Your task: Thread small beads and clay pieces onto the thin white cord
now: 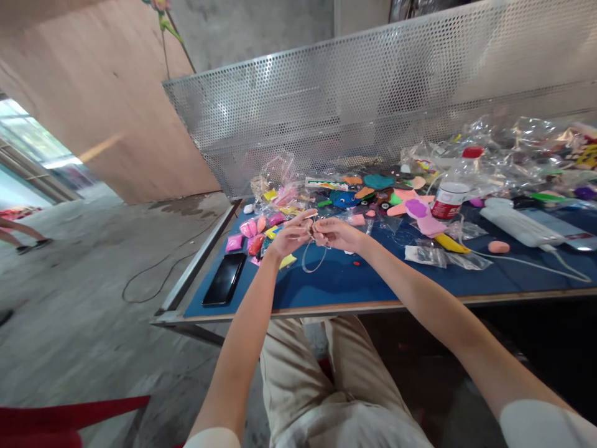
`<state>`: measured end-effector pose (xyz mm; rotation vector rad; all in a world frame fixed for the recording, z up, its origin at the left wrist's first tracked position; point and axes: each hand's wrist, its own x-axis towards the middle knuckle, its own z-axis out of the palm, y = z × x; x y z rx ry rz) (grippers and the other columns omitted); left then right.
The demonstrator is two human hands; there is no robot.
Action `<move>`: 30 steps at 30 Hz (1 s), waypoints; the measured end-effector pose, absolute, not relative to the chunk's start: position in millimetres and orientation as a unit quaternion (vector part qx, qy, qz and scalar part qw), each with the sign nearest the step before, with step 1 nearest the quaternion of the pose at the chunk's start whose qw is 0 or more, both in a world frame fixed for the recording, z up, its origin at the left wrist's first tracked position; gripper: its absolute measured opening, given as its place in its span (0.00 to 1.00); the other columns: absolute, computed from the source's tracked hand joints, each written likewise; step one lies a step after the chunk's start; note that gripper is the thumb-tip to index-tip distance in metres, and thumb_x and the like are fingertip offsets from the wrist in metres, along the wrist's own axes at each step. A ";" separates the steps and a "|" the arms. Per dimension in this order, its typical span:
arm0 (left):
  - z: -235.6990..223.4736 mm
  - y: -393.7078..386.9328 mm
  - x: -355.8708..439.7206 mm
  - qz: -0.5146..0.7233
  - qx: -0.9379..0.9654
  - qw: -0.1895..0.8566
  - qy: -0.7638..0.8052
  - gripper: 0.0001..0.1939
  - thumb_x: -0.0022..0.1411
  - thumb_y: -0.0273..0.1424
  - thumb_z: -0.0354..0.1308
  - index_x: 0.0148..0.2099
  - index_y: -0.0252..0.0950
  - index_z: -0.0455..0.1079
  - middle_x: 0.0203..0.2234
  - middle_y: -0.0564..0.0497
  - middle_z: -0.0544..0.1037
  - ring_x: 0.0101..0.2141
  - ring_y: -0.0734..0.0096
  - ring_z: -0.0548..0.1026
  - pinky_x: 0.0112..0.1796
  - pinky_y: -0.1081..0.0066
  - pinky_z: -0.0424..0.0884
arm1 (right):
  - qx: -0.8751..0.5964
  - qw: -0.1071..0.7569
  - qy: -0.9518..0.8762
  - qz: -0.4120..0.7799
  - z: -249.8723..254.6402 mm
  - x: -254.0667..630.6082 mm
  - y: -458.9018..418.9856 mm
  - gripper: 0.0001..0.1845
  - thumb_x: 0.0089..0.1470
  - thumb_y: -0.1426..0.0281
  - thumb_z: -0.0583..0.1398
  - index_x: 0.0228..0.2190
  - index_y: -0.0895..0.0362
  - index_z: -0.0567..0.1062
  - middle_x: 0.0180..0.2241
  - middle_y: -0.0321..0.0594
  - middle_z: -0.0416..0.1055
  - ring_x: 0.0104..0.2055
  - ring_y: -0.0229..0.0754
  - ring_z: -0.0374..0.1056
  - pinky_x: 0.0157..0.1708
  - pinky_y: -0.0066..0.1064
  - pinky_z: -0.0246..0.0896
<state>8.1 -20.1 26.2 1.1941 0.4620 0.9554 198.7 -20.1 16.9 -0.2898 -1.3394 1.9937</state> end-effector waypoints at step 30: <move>34.1 -25.2 13.1 0.468 0.583 0.631 0.208 0.22 0.46 0.41 0.77 0.25 0.34 0.69 0.13 0.61 0.56 0.17 0.84 0.55 0.20 0.79 0.55 | -0.156 0.394 -0.607 0.672 22.7 192.0 -27.7 0.17 0.45 0.60 0.73 0.25 0.59 0.76 0.21 0.31 0.65 0.24 0.30 0.56 0.24 0.25 0.49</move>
